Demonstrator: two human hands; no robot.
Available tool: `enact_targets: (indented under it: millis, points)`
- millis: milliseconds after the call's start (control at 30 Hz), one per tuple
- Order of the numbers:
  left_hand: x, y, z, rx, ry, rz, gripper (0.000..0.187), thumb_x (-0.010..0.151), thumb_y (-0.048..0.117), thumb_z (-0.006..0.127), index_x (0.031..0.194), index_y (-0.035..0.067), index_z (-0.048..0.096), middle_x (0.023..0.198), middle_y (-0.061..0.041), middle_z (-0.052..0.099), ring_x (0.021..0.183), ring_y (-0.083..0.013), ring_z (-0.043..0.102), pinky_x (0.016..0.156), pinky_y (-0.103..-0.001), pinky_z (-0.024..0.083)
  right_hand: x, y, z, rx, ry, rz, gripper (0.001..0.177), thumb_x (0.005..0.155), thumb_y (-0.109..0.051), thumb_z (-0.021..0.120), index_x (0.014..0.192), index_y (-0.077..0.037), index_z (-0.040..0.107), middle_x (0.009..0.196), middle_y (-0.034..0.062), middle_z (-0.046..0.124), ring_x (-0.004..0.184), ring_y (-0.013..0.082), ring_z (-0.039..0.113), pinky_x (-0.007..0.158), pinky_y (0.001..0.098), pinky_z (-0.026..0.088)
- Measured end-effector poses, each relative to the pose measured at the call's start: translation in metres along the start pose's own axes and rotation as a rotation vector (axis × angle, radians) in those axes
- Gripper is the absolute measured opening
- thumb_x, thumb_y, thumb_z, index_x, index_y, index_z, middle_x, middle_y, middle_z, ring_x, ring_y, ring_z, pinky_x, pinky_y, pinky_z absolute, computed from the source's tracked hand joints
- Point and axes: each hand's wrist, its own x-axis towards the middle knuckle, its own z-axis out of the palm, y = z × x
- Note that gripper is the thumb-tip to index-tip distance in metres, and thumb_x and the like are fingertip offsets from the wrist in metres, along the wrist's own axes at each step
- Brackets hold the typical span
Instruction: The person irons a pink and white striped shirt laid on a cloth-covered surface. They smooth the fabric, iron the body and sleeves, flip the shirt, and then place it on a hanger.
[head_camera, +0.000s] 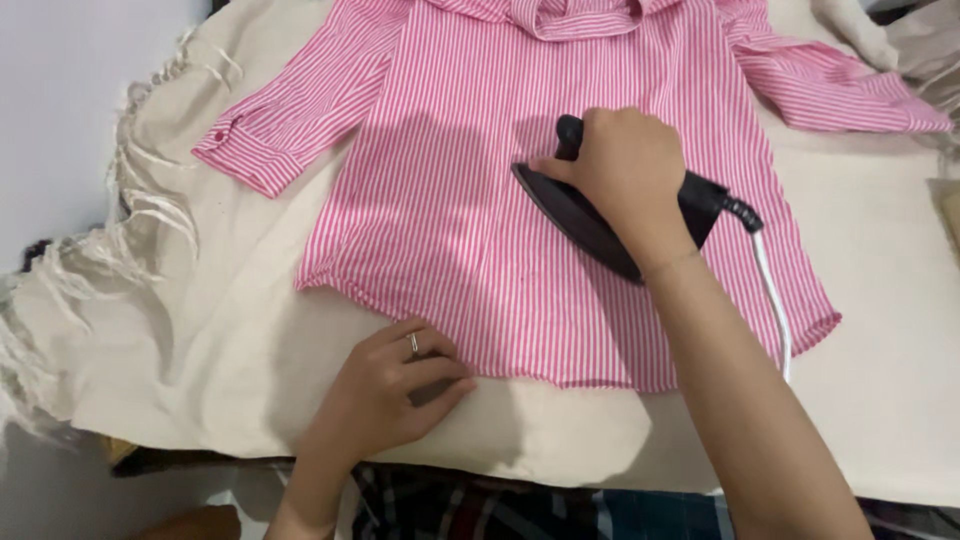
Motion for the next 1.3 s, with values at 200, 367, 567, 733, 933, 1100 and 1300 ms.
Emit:
enact_targets:
  millis: [200, 367, 567, 733, 933, 1100, 1300]
  points:
    - [-0.009, -0.001, 0.001, 0.017, 0.028, 0.010, 0.007, 0.080, 0.010, 0.081, 0.082, 0.006, 0.075, 0.085, -0.004, 0.074, 0.081, -0.0222, 0.071, 0.088, -0.038, 0.059, -0.023, -0.015, -0.045, 0.085, -0.601, -0.119, 0.074, 0.060, -0.077, 0.083, 0.071, -0.004, 0.074, 0.063, 0.0115, 0.067, 0.056, 0.0279, 0.067, 0.058, 0.0424, 0.055]
    - [-0.014, -0.003, 0.003, 0.016, 0.084, -0.041, 0.007, 0.080, 0.007, 0.079, 0.083, 0.003, 0.074, 0.086, -0.007, 0.076, 0.084, -0.0254, 0.073, 0.075, -0.035, 0.059, -0.100, -0.038, -0.093, 0.016, -0.781, -0.362, 0.065, 0.067, -0.076, 0.075, 0.084, -0.013, 0.077, 0.055, 0.0059, 0.064, 0.053, 0.0236, 0.065, 0.056, 0.0382, 0.054]
    - [-0.018, -0.004, 0.005, 0.032, 0.141, -0.084, 0.006, 0.085, 0.004, 0.075, 0.091, 0.002, 0.073, 0.082, -0.009, 0.073, 0.081, -0.0269, 0.070, 0.074, -0.035, 0.057, -0.117, -0.046, -0.101, 0.063, -0.658, -0.193, 0.059, 0.075, -0.071, 0.075, 0.078, -0.012, 0.072, 0.050, 0.0048, 0.063, 0.042, 0.0243, 0.064, 0.045, 0.0380, 0.052]
    - [-0.022, -0.004, 0.005, -0.015, 0.148, -0.186, 0.006, 0.092, 0.007, 0.070, 0.095, 0.004, 0.074, 0.087, -0.009, 0.074, 0.075, -0.0247, 0.069, 0.076, -0.036, 0.057, -0.113, -0.047, -0.099, 0.141, -0.393, -0.265, 0.060, 0.068, -0.066, 0.081, 0.070, -0.007, 0.072, 0.049, 0.0104, 0.061, 0.041, 0.0281, 0.062, 0.044, 0.0398, 0.052]
    - [-0.020, -0.006, 0.001, -0.069, 0.144, -0.232, 0.010, 0.095, 0.007, 0.065, 0.100, 0.003, 0.073, 0.092, -0.011, 0.076, 0.085, -0.0239, 0.074, 0.078, -0.033, 0.056, -0.108, -0.055, -0.097, 0.095, -0.411, -0.177, 0.060, 0.069, -0.067, 0.081, 0.070, -0.007, 0.074, 0.051, 0.0120, 0.062, 0.046, 0.0294, 0.064, 0.049, 0.0417, 0.054]
    - [-0.023, -0.009, 0.000, -0.213, 0.139, -0.337, 0.015, 0.098, 0.008, 0.061, 0.105, -0.001, 0.072, 0.092, -0.010, 0.077, 0.085, -0.0188, 0.075, 0.077, -0.030, 0.058, -0.110, -0.049, -0.092, 0.127, -0.444, -0.289, 0.064, 0.063, -0.070, 0.081, 0.072, -0.007, 0.075, 0.052, 0.0137, 0.064, 0.049, 0.0323, 0.064, 0.050, 0.0441, 0.054]
    - [-0.020, -0.018, 0.003, -0.237, 0.124, -0.383, 0.022, 0.104, 0.013, 0.057, 0.107, -0.002, 0.073, 0.092, -0.009, 0.078, 0.082, -0.0152, 0.074, 0.077, -0.028, 0.059, -0.109, -0.004, -0.100, 0.028, -0.724, -0.390, 0.064, 0.073, -0.073, 0.068, 0.083, -0.011, 0.078, 0.052, 0.0050, 0.064, 0.046, 0.0232, 0.063, 0.048, 0.0379, 0.053]
